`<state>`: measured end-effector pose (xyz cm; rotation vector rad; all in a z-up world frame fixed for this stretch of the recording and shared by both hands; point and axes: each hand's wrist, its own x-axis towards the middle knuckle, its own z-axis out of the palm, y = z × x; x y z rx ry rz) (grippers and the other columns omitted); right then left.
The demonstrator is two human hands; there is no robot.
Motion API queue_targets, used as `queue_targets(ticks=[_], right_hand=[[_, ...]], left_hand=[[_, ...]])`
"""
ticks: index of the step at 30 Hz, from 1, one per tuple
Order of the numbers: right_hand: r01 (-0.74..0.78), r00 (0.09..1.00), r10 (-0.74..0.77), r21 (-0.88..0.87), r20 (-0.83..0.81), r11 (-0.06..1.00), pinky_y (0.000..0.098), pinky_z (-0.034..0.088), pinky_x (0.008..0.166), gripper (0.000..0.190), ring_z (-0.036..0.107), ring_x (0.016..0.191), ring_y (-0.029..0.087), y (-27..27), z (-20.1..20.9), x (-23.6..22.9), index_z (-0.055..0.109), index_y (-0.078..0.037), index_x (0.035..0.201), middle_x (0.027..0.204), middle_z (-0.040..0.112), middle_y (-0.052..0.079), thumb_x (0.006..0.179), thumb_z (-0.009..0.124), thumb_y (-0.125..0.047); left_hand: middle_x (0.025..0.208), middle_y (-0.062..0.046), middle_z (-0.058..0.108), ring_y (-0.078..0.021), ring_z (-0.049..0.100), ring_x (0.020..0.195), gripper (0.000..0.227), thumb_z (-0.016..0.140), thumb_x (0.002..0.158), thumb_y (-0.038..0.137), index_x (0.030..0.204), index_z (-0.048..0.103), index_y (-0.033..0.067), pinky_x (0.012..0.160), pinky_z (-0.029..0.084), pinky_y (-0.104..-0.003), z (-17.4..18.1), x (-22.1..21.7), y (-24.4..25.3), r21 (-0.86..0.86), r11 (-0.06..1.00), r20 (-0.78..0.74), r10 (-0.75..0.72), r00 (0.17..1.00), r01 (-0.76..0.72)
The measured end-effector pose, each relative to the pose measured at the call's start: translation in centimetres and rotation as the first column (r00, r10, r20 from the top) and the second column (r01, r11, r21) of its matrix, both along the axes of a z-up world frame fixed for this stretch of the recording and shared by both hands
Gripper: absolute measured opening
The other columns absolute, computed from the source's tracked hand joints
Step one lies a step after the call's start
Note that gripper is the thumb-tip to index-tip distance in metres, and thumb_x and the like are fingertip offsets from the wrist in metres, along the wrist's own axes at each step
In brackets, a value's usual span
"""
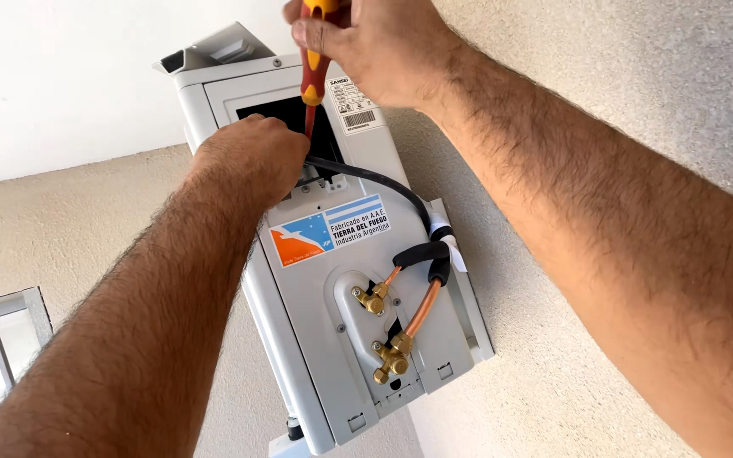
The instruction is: Connecting electrical wires to the terminal block of an air conditioning unit.
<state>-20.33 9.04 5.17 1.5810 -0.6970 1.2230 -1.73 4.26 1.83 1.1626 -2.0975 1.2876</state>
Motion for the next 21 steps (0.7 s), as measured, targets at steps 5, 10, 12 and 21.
queue_targets(ticks=[5, 10, 12, 21], right_hand=[[-0.383, 0.826, 0.36, 0.035, -0.433, 0.923, 0.0321, 0.065, 0.095, 0.035, 0.073, 0.121, 0.019, -2.0, 0.8, -0.7, 0.056, -0.001, 0.129, 0.129, 0.068, 0.013, 0.12, 0.057, -0.035], [-0.102, 0.995, 0.099, 0.09, 0.03, 0.991, 0.0295, 0.067, 0.072, 0.027, 0.08, 0.086, 0.014, -0.3, 0.1, 4.0, 0.064, -0.009, 0.113, 0.094, 0.073, 0.006, 0.106, 0.067, -0.035], [-0.017, 0.999, 0.016, 0.031, 0.037, 0.999, 0.0304, 0.067, 0.07, 0.032, 0.078, 0.086, 0.015, -1.4, 0.4, 4.0, 0.065, -0.009, 0.109, 0.092, 0.072, 0.006, 0.107, 0.071, -0.04], [-0.208, 0.963, 0.151, -0.258, -0.225, 0.943, 0.0286, 0.069, 0.085, 0.019, 0.078, 0.102, 0.014, -2.7, 0.0, 1.7, 0.058, -0.007, 0.131, 0.117, 0.072, 0.008, 0.115, 0.058, -0.016]], left_hand=[[0.126, -0.005, 0.071, -0.0212, 0.066, 0.121, 0.025, 0.059, 0.107, 0.016, 0.127, 0.073, 0.014, 0.101, 0.06, -0.041, -0.4, 0.2, -1.1, -0.067, 0.996, 0.061, 0.069, 0.996, -0.065], [0.115, -0.007, 0.065, -0.0201, 0.061, 0.115, 0.03, 0.057, 0.104, 0.022, 0.132, 0.066, 0.02, 0.1, 0.055, -0.041, -0.9, 0.3, -3.3, -0.17, 0.978, -0.037, -0.128, 0.991, 0.12], [0.113, -0.008, 0.063, -0.0191, 0.062, 0.112, 0.029, 0.056, 0.105, 0.022, 0.132, 0.067, 0.0195, 0.099, 0.056, -0.039, -1.2, 0.2, -3.6, -0.152, 0.98, -0.079, -0.144, 0.986, 0.13], [0.103, -0.006, 0.069, -0.0195, 0.065, 0.109, 0.017, 0.056, 0.109, 0.017, 0.118, 0.071, 0.0179, 0.104, 0.048, -0.052, -3.6, -2.2, -4.7, -0.224, 0.946, -0.448, -0.314, 0.837, 0.234]])
